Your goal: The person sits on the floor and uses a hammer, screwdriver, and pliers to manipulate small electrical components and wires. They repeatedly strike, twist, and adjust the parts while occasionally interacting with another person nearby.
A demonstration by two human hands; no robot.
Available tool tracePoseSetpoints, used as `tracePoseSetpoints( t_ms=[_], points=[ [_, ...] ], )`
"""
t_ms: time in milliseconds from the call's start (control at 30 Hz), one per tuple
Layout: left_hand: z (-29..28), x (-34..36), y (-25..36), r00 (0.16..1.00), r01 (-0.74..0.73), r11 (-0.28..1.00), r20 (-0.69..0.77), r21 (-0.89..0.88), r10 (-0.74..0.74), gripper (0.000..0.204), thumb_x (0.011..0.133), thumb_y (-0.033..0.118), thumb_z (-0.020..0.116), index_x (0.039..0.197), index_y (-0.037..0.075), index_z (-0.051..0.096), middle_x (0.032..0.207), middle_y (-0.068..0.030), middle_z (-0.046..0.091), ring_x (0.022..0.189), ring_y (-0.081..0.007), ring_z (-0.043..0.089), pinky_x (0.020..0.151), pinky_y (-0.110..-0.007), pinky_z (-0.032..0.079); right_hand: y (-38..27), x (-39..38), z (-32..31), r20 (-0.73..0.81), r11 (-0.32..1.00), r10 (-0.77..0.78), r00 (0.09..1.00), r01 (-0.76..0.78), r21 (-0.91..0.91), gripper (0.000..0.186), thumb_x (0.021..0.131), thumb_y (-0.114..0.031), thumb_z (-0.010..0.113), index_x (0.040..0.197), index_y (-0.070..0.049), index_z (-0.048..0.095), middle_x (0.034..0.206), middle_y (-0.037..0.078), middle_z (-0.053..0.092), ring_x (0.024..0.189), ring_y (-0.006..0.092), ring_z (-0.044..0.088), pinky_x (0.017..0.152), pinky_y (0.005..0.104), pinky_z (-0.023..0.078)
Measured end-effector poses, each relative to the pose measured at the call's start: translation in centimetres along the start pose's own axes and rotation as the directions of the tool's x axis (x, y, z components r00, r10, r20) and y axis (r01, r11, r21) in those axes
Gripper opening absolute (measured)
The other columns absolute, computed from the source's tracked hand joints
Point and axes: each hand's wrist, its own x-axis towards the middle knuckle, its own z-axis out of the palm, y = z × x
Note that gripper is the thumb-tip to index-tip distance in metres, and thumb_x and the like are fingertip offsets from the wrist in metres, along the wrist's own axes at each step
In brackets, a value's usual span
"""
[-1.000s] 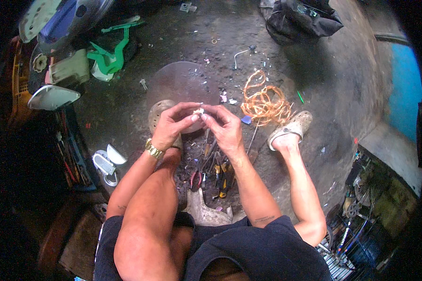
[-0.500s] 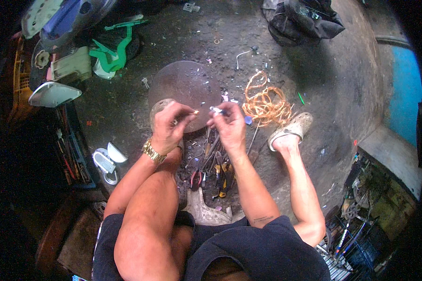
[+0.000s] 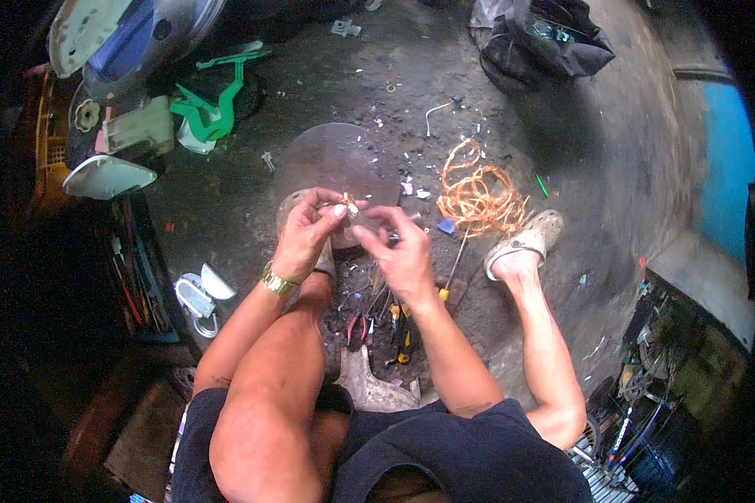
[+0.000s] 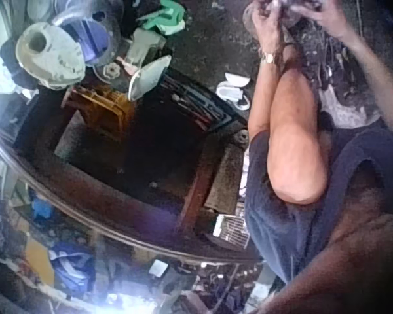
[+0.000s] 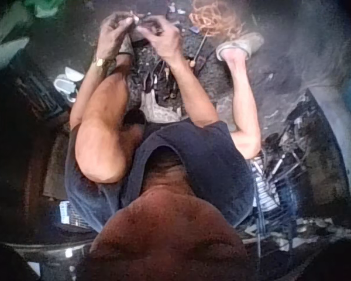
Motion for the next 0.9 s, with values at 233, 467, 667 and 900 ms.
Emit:
tracePoseSetpoints(
  t_ms=[233,467,667,900],
  points=[
    [0.9,-0.9,1.1,0.988,-0.139,0.897,-0.008,0.420,0.157,0.033,0.094,0.014,0.067,0.124,0.004,0.055,0.103,-0.0036,0.066,0.096,-0.0119,0.062,0.086,-0.027,0.049,0.4,1.6,-0.1,0.090,0.992,-0.102,0.991,0.108,-0.061,0.017,0.092,-0.017,0.066,0.099,-0.001,0.066,0.089,0.014,0.069,0.074,0.0277,0.066,0.066,0.0368,0.051],
    [-0.8,-0.6,1.0,0.997,-0.048,0.955,-0.037,0.294,0.062,0.025,0.090,0.008,0.069,0.115,0.002,0.066,0.093,-0.0014,0.065,0.086,-0.0092,0.061,0.068,-0.022,0.048,1.1,1.2,-3.1,0.228,1.000,0.013,0.974,-0.018,0.018,0.019,0.092,-0.016,0.066,0.101,0.000,0.064,0.083,0.010,0.068,0.079,0.0149,0.064,0.072,0.0315,0.050],
    [-1.6,-1.0,0.3,0.996,-0.084,0.955,-0.016,0.286,0.093,0.018,0.092,0.008,0.067,0.108,0.002,0.067,0.095,-0.0024,0.066,0.085,-0.0096,0.061,0.072,-0.024,0.049,2.4,0.1,-3.9,0.183,0.871,0.153,0.971,-0.220,0.439,0.011,0.093,-0.016,0.066,0.099,-0.006,0.065,0.074,-0.001,0.058,0.062,0.0068,0.052,0.054,0.0241,0.040],
    [-1.5,-2.1,0.7,0.995,-0.088,0.904,-0.010,0.419,0.102,0.019,0.090,0.003,0.064,0.109,0.003,0.065,0.094,-0.0005,0.065,0.087,-0.0079,0.060,0.080,-0.025,0.049,5.6,2.1,-4.5,-0.180,0.267,0.534,0.826,0.037,0.963,0.024,0.089,-0.030,0.064,0.102,-0.011,0.059,0.078,0.003,0.057,0.060,0.0157,0.054,0.052,0.0299,0.045]
  ],
)
